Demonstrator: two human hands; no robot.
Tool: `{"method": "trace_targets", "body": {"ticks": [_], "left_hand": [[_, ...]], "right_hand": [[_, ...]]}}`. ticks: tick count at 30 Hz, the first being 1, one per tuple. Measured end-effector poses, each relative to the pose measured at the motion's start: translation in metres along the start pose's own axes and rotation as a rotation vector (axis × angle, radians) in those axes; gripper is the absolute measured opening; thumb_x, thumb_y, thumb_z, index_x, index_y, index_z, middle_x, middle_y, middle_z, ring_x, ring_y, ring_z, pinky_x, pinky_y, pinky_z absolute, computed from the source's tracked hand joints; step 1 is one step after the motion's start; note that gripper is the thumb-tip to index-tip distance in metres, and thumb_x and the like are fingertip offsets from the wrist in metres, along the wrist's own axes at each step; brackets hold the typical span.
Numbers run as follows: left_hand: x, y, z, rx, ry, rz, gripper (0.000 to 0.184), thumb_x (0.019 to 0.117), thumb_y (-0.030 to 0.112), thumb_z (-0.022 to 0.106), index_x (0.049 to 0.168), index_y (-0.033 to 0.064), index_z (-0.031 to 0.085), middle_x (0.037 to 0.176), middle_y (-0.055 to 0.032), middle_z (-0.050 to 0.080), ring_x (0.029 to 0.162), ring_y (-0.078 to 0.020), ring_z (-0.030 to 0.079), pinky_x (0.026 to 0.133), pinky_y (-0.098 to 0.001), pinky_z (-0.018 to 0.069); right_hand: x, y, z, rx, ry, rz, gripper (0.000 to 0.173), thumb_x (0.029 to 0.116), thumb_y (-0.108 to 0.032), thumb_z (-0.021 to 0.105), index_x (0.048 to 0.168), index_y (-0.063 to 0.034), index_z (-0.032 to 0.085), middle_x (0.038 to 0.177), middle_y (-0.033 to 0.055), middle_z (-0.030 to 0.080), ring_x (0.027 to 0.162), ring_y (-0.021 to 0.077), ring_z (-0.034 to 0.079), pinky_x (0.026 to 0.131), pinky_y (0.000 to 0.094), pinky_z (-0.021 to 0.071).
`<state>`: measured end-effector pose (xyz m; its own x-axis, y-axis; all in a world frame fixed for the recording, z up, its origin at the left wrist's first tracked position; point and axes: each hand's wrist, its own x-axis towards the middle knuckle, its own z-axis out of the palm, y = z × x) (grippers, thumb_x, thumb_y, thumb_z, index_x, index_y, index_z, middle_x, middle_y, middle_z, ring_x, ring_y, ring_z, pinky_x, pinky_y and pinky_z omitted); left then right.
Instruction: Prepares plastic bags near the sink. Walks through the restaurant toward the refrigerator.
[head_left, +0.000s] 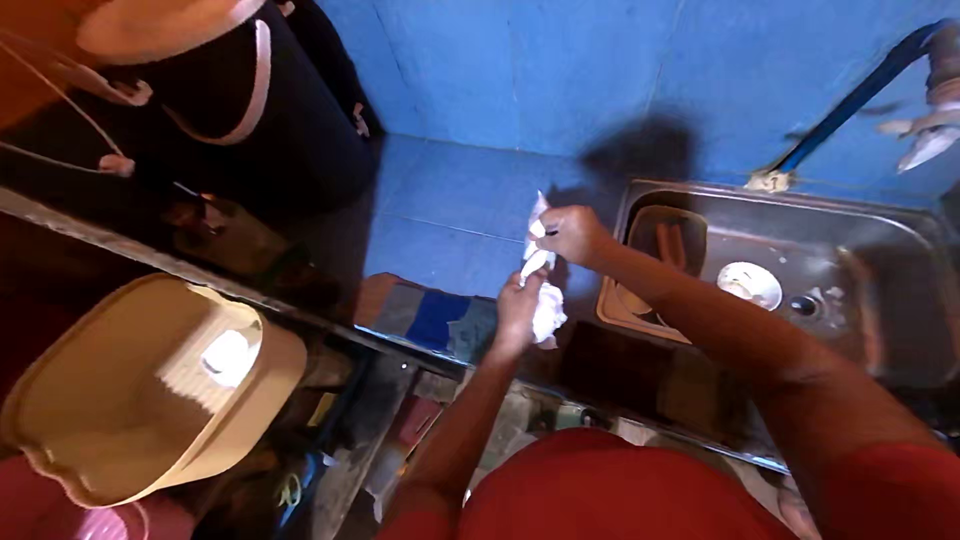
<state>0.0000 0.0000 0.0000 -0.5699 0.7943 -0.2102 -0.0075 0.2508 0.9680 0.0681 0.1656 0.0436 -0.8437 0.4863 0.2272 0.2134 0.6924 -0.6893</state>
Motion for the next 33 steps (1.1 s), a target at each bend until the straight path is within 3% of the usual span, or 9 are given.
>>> {"method": "trace_targets", "body": {"ticks": [3,8,11,13,15,19,23,27,33], "left_hand": [[0.026,0.007,-0.025,0.013,-0.009,-0.025,0.030,0.1001,0.025,0.066,0.116,-0.0005,0.068,0.091,-0.0117,0.070,0.077,-0.0162,0.066,0.074,-0.0382,0.0578],[0.022,0.027,-0.053,0.009,-0.136,0.033,0.010,0.0960,0.008,0.065,0.101,0.0003,0.068,0.079,-0.0004,0.068,0.069,-0.0042,0.064,0.067,-0.0247,0.0571],[0.016,0.036,-0.074,0.075,-0.272,0.255,0.014,0.0989,0.012,0.060,0.103,0.0031,0.070,0.084,0.0050,0.071,0.074,0.0014,0.064,0.073,-0.0209,0.0568],[0.021,0.038,-0.091,0.123,-0.198,0.343,0.027,0.1061,0.023,0.050,0.112,0.0057,0.070,0.096,0.0046,0.073,0.083,0.0027,0.066,0.079,-0.0206,0.0569],[0.032,0.039,-0.106,0.262,-0.052,0.345,0.037,0.1088,0.023,0.045,0.136,0.0040,0.060,0.118,-0.0063,0.069,0.098,-0.0058,0.064,0.090,-0.0284,0.0531],[0.039,0.041,-0.103,0.657,-0.041,0.450,0.030,0.0987,0.007,0.061,0.126,0.0038,0.071,0.123,-0.0179,0.071,0.116,-0.0304,0.067,0.103,-0.0543,0.0498],[0.040,0.035,-0.073,0.765,-0.293,0.417,0.033,0.0920,0.002,0.068,0.125,0.0032,0.071,0.126,-0.0168,0.070,0.121,-0.0319,0.066,0.107,-0.0560,0.0480],[0.043,-0.004,-0.048,0.637,-0.218,0.238,0.043,0.0949,0.005,0.066,0.138,0.0064,0.064,0.129,-0.0182,0.069,0.123,-0.0329,0.064,0.108,-0.0563,0.0466],[0.035,-0.021,-0.025,0.631,-0.072,0.172,0.029,0.1000,0.009,0.061,0.126,-0.0031,0.067,0.124,-0.0238,0.068,0.119,-0.0384,0.064,0.105,-0.0587,0.0472]], "right_hand": [[-0.027,0.021,0.000,0.120,0.003,0.062,0.019,0.0948,-0.018,0.072,0.101,-0.0001,0.075,0.095,0.0147,0.073,0.091,0.0247,0.070,0.088,0.0493,0.0556],[-0.059,0.006,0.019,0.128,-0.002,-0.110,0.018,0.0904,-0.014,0.075,0.102,-0.0001,0.075,0.100,0.0157,0.073,0.094,0.0253,0.071,0.088,0.0457,0.0581],[-0.059,-0.004,0.031,0.149,0.120,-0.275,0.017,0.0886,-0.013,0.077,0.096,0.0017,0.073,0.094,0.0150,0.072,0.086,0.0219,0.070,0.081,0.0390,0.0594],[-0.055,-0.007,0.031,0.180,0.155,-0.313,0.017,0.0905,-0.013,0.074,0.097,0.0023,0.073,0.094,0.0149,0.072,0.087,0.0200,0.071,0.082,0.0371,0.0600],[-0.051,-0.007,0.027,0.231,0.133,-0.300,0.018,0.0911,-0.012,0.074,0.100,0.0029,0.073,0.097,0.0147,0.072,0.089,0.0178,0.070,0.083,0.0350,0.0597],[-0.044,-0.001,0.027,0.249,0.003,-0.269,0.019,0.0929,-0.013,0.073,0.103,0.0029,0.072,0.101,0.0153,0.072,0.094,0.0189,0.069,0.087,0.0367,0.0583],[-0.036,0.019,0.041,0.222,-0.159,-0.215,0.021,0.0936,-0.012,0.072,0.107,0.0048,0.070,0.108,0.0204,0.069,0.101,0.0278,0.068,0.092,0.0456,0.0554],[-0.039,0.043,0.052,0.244,-0.239,-0.074,0.022,0.0925,-0.010,0.074,0.109,0.0045,0.070,0.117,0.0206,0.066,0.106,0.0264,0.065,0.096,0.0421,0.0542],[-0.052,0.057,0.068,0.260,-0.063,-0.030,0.016,0.0953,-0.009,0.071,0.104,0.0045,0.071,0.106,0.0194,0.070,0.100,0.0260,0.068,0.093,0.0426,0.0554]]}}
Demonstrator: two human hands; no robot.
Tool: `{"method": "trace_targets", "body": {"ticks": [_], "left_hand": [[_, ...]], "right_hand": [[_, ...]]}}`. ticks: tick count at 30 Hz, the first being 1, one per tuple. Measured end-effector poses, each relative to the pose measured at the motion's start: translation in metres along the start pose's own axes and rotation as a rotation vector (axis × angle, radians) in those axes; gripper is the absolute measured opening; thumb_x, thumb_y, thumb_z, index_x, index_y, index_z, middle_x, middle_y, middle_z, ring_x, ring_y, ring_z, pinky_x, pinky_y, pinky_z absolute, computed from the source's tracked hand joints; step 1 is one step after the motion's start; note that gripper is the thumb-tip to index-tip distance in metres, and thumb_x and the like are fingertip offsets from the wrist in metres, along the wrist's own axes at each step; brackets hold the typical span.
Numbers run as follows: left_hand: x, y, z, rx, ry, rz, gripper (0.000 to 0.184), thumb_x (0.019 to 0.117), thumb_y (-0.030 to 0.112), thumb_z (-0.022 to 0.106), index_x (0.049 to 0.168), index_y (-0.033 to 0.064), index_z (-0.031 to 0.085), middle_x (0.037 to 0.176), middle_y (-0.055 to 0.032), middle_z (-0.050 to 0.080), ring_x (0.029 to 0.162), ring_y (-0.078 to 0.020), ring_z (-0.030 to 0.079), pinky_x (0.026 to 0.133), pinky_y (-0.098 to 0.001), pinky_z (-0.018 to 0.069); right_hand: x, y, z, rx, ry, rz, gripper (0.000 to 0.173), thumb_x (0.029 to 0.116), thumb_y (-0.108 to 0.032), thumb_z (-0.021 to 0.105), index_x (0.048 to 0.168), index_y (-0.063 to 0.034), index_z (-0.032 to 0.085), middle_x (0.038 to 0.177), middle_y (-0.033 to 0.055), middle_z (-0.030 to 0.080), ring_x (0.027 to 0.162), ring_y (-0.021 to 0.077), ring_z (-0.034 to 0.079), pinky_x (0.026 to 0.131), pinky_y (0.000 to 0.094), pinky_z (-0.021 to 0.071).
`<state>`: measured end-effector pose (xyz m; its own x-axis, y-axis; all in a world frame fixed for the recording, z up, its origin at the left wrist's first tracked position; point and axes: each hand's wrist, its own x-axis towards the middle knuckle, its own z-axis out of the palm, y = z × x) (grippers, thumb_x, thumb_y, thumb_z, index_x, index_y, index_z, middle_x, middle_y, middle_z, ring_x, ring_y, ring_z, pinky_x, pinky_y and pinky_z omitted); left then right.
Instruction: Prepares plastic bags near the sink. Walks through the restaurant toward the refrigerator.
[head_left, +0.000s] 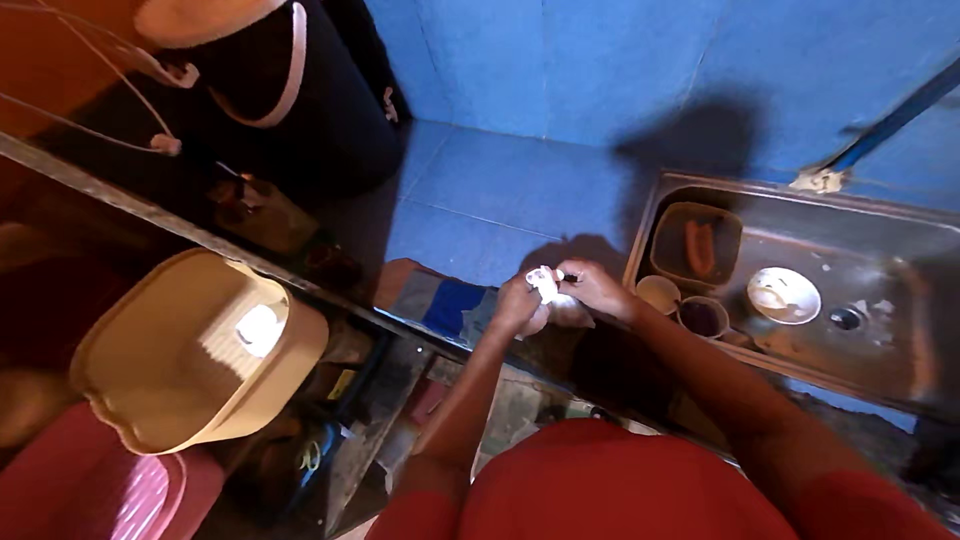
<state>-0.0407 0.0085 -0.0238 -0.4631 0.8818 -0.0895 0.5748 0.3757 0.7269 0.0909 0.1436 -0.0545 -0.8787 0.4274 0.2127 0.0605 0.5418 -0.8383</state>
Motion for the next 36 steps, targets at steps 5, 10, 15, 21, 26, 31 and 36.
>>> {"method": "trace_targets", "body": {"ticks": [5,10,15,21,26,31,36], "left_hand": [[-0.004,0.000,0.007,0.087,0.067,0.050,0.028,0.1034,0.015,0.056,0.121,-0.0043,0.067,0.121,-0.0251,0.068,0.114,-0.0393,0.065,0.100,-0.0595,0.0496],[-0.024,0.008,0.034,0.223,0.110,0.122,0.033,0.1028,0.015,0.054,0.127,-0.0050,0.065,0.129,-0.0245,0.065,0.116,-0.0380,0.067,0.097,-0.0551,0.0537],[-0.017,-0.008,0.014,-0.034,0.037,0.137,0.031,0.1075,0.018,0.049,0.126,-0.0009,0.065,0.118,-0.0192,0.071,0.107,-0.0319,0.070,0.095,-0.0540,0.0535],[-0.007,-0.015,0.005,0.266,0.082,0.408,0.032,0.1007,0.009,0.058,0.131,0.0075,0.069,0.118,-0.0181,0.072,0.101,-0.0361,0.072,0.083,-0.0577,0.0572],[-0.002,-0.019,0.010,0.285,0.107,0.412,0.024,0.1015,0.007,0.057,0.117,-0.0007,0.073,0.116,-0.0205,0.073,0.105,-0.0379,0.072,0.089,-0.0575,0.0564],[0.010,-0.018,0.004,-0.037,-0.041,0.111,0.026,0.1040,0.014,0.057,0.120,0.0007,0.072,0.118,-0.0185,0.071,0.114,-0.0300,0.067,0.104,-0.0523,0.0491],[0.026,-0.022,0.008,-0.455,-0.028,-0.122,0.026,0.1061,0.022,0.055,0.108,-0.0019,0.065,0.092,-0.0111,0.067,0.082,-0.0165,0.062,0.080,-0.0400,0.0533]], "right_hand": [[-0.002,-0.005,0.011,-0.109,0.139,0.119,0.017,0.0964,-0.006,0.068,0.109,0.0050,0.070,0.106,0.0240,0.071,0.101,0.0375,0.069,0.093,0.0562,0.0544],[-0.007,-0.010,0.026,-0.113,0.220,0.192,0.023,0.0920,0.002,0.068,0.115,0.0052,0.066,0.112,0.0247,0.070,0.104,0.0389,0.069,0.093,0.0556,0.0553],[-0.014,-0.023,0.019,-0.118,0.214,0.206,0.025,0.0901,0.003,0.068,0.115,0.0035,0.067,0.114,0.0253,0.069,0.111,0.0404,0.066,0.098,0.0563,0.0529],[-0.013,-0.029,0.020,-0.120,0.258,0.205,0.022,0.0879,0.005,0.068,0.110,0.0052,0.067,0.108,0.0244,0.070,0.101,0.0378,0.070,0.089,0.0545,0.0561],[-0.012,-0.019,0.016,-0.071,0.201,0.123,0.020,0.0891,0.006,0.068,0.109,0.0039,0.070,0.110,0.0229,0.071,0.103,0.0354,0.069,0.092,0.0519,0.0560],[-0.014,0.005,0.006,0.080,0.082,-0.039,0.012,0.0922,0.003,0.065,0.102,0.0061,0.071,0.109,0.0205,0.069,0.107,0.0269,0.065,0.097,0.0406,0.0533],[-0.019,0.005,0.003,0.037,0.056,-0.054,0.011,0.0836,0.000,0.072,0.093,0.0039,0.070,0.112,0.0197,0.069,0.111,0.0298,0.064,0.096,0.0445,0.0534]]}}
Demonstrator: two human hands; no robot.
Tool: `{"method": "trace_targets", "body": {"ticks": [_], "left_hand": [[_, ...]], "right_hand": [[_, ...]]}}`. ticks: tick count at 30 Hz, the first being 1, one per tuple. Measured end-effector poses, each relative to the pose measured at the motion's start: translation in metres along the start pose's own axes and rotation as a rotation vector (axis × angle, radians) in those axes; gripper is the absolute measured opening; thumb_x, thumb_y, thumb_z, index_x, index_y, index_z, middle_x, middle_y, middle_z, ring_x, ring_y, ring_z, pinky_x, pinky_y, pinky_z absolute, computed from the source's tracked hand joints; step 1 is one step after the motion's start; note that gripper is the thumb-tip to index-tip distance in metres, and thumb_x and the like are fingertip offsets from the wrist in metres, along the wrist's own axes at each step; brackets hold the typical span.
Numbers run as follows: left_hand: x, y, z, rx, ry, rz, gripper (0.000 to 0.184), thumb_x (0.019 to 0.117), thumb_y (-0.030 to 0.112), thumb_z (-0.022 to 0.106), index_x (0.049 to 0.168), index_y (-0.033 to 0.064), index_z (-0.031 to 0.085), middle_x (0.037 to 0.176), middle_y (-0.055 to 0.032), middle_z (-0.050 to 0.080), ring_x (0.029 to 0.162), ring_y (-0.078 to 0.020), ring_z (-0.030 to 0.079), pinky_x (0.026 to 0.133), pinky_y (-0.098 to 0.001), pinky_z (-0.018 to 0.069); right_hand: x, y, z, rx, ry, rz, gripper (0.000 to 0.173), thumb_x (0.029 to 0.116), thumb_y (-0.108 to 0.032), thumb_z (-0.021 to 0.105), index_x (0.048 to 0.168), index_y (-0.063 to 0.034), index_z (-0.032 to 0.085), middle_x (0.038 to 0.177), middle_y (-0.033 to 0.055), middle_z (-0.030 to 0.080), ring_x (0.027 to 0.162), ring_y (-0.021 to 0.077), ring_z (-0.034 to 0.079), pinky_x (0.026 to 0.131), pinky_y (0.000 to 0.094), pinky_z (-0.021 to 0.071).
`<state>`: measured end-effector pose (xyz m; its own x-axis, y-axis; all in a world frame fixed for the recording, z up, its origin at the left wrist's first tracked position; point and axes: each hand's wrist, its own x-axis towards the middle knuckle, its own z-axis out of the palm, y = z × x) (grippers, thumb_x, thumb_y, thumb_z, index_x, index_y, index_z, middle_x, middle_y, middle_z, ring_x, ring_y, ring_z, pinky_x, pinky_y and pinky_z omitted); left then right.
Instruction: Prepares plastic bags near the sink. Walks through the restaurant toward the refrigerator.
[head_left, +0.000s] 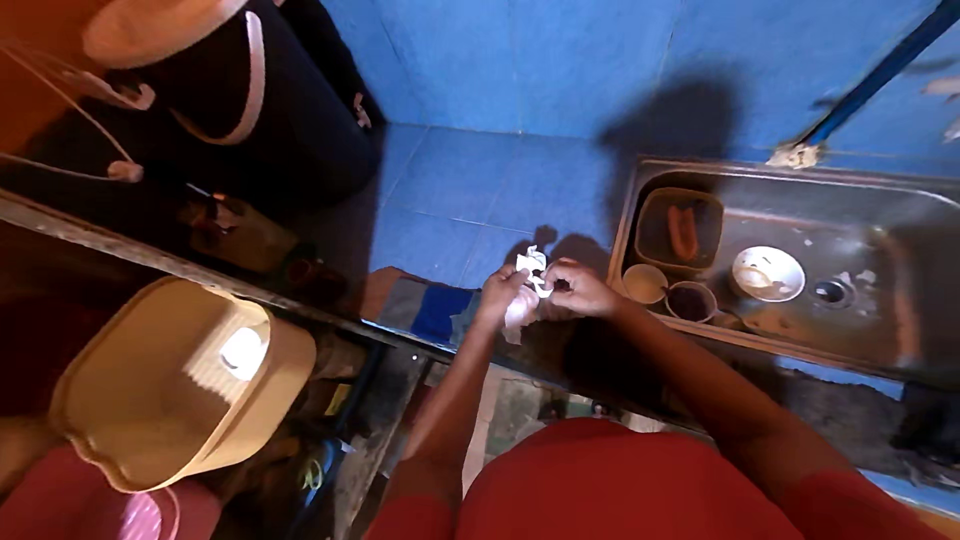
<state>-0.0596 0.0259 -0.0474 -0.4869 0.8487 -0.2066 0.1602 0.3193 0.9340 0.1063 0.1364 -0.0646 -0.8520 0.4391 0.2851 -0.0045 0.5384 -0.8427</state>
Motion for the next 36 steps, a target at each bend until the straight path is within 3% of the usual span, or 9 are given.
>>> {"method": "trace_targets", "body": {"ticks": [3,6,12,17,21,24,28,32,36], "left_hand": [[-0.002,0.015,0.000,0.083,-0.026,0.093,0.024,0.1049,0.020,0.058,0.115,-0.0003,0.067,0.097,-0.0121,0.070,0.087,-0.0181,0.066,0.084,-0.0427,0.0550],[-0.007,0.043,-0.005,0.225,-0.005,0.285,0.024,0.1045,0.018,0.057,0.116,0.0010,0.070,0.102,-0.0128,0.072,0.093,-0.0195,0.069,0.090,-0.0457,0.0554],[-0.019,0.085,-0.011,0.232,0.109,0.487,0.022,0.1028,0.014,0.059,0.114,-0.0019,0.070,0.108,-0.0130,0.070,0.098,-0.0141,0.067,0.092,-0.0353,0.0547],[-0.021,0.064,-0.013,0.159,0.187,0.286,0.032,0.1037,0.018,0.058,0.129,-0.0006,0.062,0.109,-0.0161,0.070,0.093,-0.0187,0.068,0.087,-0.0406,0.0562],[-0.029,0.041,-0.011,-0.083,0.312,0.206,0.040,0.1063,0.019,0.054,0.140,-0.0025,0.050,0.111,-0.0160,0.067,0.094,-0.0159,0.067,0.086,-0.0347,0.0563],[-0.041,0.034,-0.004,-0.208,0.304,0.215,0.045,0.1058,0.020,0.055,0.145,0.0010,0.045,0.116,-0.0132,0.065,0.097,-0.0140,0.066,0.087,-0.0340,0.0569],[-0.052,0.029,-0.006,-0.278,0.147,0.263,0.058,0.0989,0.016,0.067,0.150,0.0052,0.041,0.129,-0.0095,0.062,0.108,-0.0142,0.066,0.093,-0.0352,0.0576],[-0.053,0.017,-0.033,0.009,0.165,0.307,0.033,0.0998,0.017,0.066,0.129,0.0017,0.064,0.115,-0.0095,0.070,0.098,-0.0120,0.068,0.088,-0.0338,0.0570],[-0.053,0.001,-0.065,0.067,0.336,0.313,0.022,0.1022,0.013,0.062,0.119,-0.0007,0.068,0.106,-0.0079,0.071,0.088,-0.0071,0.066,0.083,-0.0296,0.0565]], "right_hand": [[0.003,-0.010,0.005,-0.067,0.083,0.162,0.024,0.0921,-0.017,0.076,0.100,0.0053,0.070,0.109,0.0221,0.068,0.101,0.0322,0.067,0.091,0.0496,0.0552],[0.012,-0.020,0.011,-0.074,0.183,0.227,0.022,0.0916,-0.011,0.074,0.107,0.0045,0.068,0.108,0.0225,0.069,0.101,0.0350,0.068,0.092,0.0535,0.0556],[0.029,-0.039,0.015,-0.020,0.441,0.066,0.026,0.0892,-0.007,0.078,0.110,0.0026,0.065,0.098,0.0183,0.070,0.088,0.0295,0.069,0.081,0.0488,0.0593],[0.022,-0.045,0.001,-0.021,0.245,0.255,0.035,0.0972,-0.012,0.068,0.127,0.0049,0.061,0.124,0.0233,0.066,0.113,0.0329,0.067,0.101,0.0489,0.0547],[-0.009,-0.051,0.012,0.274,0.304,0.374,0.044,0.1078,-0.031,0.054,0.140,-0.0013,0.054,0.136,0.0199,0.061,0.113,0.0286,0.066,0.093,0.0474,0.0562],[-0.021,-0.070,0.026,0.529,0.219,0.479,0.059,0.1053,-0.040,0.056,0.151,-0.0063,0.042,0.139,0.0183,0.060,0.114,0.0289,0.068,0.094,0.0489,0.0581],[-0.020,-0.070,0.030,0.519,0.109,0.399,0.047,0.0980,-0.021,0.071,0.137,-0.0005,0.055,0.117,0.0174,0.068,0.096,0.0220,0.070,0.087,0.0411,0.0602],[-0.023,-0.048,0.001,0.380,0.162,0.308,0.026,0.0971,-0.017,0.071,0.118,-0.0013,0.068,0.098,0.0121,0.071,0.076,0.0146,0.066,0.070,0.0340,0.0581],[-0.028,-0.043,-0.040,0.224,0.230,0.452,0.026,0.1006,-0.018,0.065,0.117,0.0014,0.069,0.110,0.0169,0.070,0.097,0.0218,0.067,0.090,0.0439,0.0555]]}}
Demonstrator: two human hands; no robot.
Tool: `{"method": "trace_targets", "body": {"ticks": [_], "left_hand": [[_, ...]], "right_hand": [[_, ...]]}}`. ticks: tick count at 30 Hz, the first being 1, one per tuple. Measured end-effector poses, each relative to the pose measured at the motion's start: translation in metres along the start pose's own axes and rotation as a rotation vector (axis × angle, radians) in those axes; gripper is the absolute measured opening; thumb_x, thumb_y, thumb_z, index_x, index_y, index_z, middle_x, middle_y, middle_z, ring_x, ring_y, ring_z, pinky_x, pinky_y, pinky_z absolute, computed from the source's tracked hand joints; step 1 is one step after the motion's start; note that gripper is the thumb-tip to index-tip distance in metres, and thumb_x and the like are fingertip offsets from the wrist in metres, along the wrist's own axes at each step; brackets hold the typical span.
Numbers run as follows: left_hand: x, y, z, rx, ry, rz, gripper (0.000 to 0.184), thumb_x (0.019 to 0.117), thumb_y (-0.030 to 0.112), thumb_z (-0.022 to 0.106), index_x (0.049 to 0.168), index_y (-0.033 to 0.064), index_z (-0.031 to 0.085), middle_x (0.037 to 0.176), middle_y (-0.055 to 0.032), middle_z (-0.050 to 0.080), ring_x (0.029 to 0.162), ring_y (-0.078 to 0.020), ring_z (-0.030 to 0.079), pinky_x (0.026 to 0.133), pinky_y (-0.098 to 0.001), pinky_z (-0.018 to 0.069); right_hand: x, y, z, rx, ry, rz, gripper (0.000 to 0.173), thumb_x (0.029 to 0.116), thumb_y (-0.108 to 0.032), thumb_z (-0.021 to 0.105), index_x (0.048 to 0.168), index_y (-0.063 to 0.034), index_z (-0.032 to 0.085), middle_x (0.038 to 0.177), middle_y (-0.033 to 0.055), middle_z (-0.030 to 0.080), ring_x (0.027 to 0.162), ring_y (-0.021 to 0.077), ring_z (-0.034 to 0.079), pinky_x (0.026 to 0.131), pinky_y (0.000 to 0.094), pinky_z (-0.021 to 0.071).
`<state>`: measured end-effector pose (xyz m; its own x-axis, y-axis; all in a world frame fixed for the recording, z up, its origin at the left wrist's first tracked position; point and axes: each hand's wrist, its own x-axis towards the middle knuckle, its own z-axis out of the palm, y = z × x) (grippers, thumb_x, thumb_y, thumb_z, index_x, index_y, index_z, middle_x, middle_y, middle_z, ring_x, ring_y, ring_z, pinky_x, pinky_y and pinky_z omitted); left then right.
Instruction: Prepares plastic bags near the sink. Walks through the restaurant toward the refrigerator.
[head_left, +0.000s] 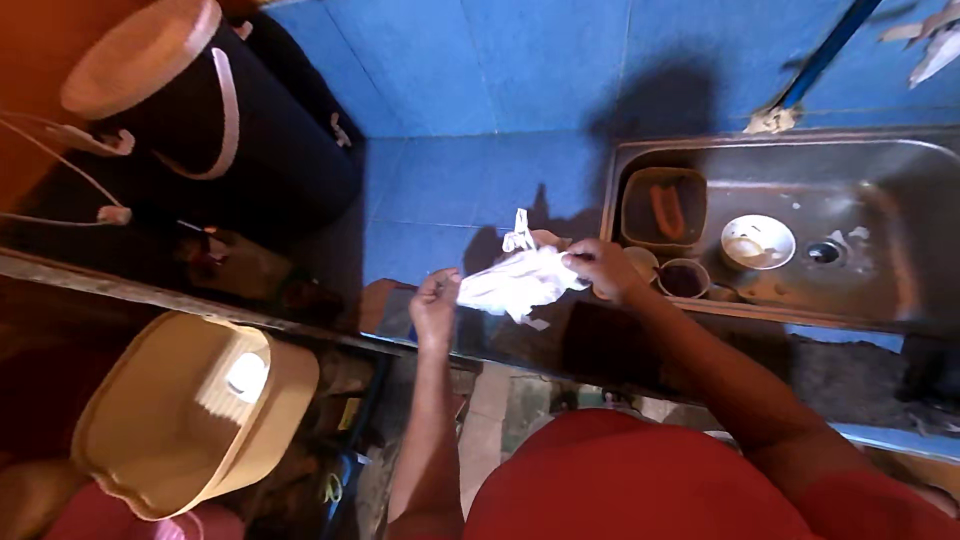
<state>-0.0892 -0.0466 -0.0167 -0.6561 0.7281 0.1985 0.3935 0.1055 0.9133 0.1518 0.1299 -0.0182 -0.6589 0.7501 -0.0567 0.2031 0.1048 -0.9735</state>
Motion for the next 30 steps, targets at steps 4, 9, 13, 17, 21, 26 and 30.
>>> {"method": "trace_targets", "body": {"ticks": [4,9,13,17,21,26,30], "left_hand": [[-0.003,-0.002,-0.017,-0.102,0.164,-0.052,0.016,0.1001,0.013,0.065,0.113,0.0035,0.067,0.101,0.0011,0.070,0.086,-0.0021,0.065,0.079,-0.0244,0.0566],[-0.009,0.003,-0.018,-0.093,0.201,-0.026,0.011,0.0989,0.017,0.067,0.104,0.0074,0.070,0.086,0.0056,0.068,0.066,0.0011,0.058,0.061,-0.0185,0.0513],[-0.009,0.019,-0.034,-0.790,0.108,-0.049,0.047,0.1126,0.039,0.022,0.121,0.0158,0.062,0.098,0.0025,0.072,0.090,-0.0105,0.070,0.080,-0.0309,0.0615],[-0.020,0.020,-0.032,-0.797,0.069,-0.151,0.068,0.1027,0.070,0.012,0.146,0.0253,0.039,0.131,0.0035,0.062,0.111,-0.0147,0.066,0.092,-0.0383,0.0575],[-0.055,0.013,0.018,-0.454,-0.255,-0.346,0.067,0.1009,0.058,0.050,0.145,0.0068,0.049,0.126,-0.0028,0.067,0.108,-0.0108,0.065,0.093,-0.0320,0.0555],[-0.058,0.032,0.047,-0.453,-0.095,-0.421,0.010,0.1029,0.011,0.060,0.107,0.0044,0.067,0.089,-0.0014,0.070,0.078,-0.0082,0.066,0.074,-0.0298,0.0581],[-0.065,0.048,0.029,-0.321,-0.010,-0.264,0.006,0.0987,0.010,0.067,0.105,0.0084,0.068,0.084,0.0043,0.069,0.072,-0.0020,0.063,0.069,-0.0228,0.0553]], "right_hand": [[0.001,0.019,-0.018,0.072,0.069,0.050,0.024,0.1033,-0.020,0.061,0.114,0.0004,0.067,0.098,0.0106,0.066,0.084,0.0138,0.063,0.079,0.0359,0.0557],[-0.007,0.022,-0.005,0.129,0.142,0.031,0.029,0.1093,-0.022,0.049,0.121,0.0008,0.060,0.104,0.0101,0.063,0.091,0.0112,0.061,0.085,0.0334,0.0533],[-0.011,0.018,0.006,0.243,0.213,0.150,0.036,0.1113,-0.032,0.042,0.130,-0.0041,0.054,0.113,0.0127,0.061,0.099,0.0169,0.061,0.086,0.0408,0.0536],[-0.006,0.029,0.014,0.407,0.293,0.293,0.045,0.1116,-0.039,0.038,0.142,-0.0076,0.048,0.124,0.0123,0.060,0.106,0.0174,0.062,0.091,0.0398,0.0537],[-0.001,0.053,0.026,0.305,0.323,0.254,0.041,0.1121,-0.030,0.040,0.134,0.0020,0.053,0.118,0.0193,0.063,0.102,0.0229,0.064,0.090,0.0440,0.0560],[-0.016,0.044,0.020,-0.014,0.462,0.123,0.049,0.1092,-0.033,0.046,0.144,0.0021,0.047,0.133,0.0275,0.058,0.121,0.0377,0.060,0.103,0.0557,0.0479],[-0.055,-0.012,0.029,-0.018,0.349,-0.178,0.039,0.1086,-0.028,0.044,0.127,0.0046,0.051,0.102,0.0139,0.062,0.086,0.0180,0.064,0.078,0.0386,0.0564]]}}
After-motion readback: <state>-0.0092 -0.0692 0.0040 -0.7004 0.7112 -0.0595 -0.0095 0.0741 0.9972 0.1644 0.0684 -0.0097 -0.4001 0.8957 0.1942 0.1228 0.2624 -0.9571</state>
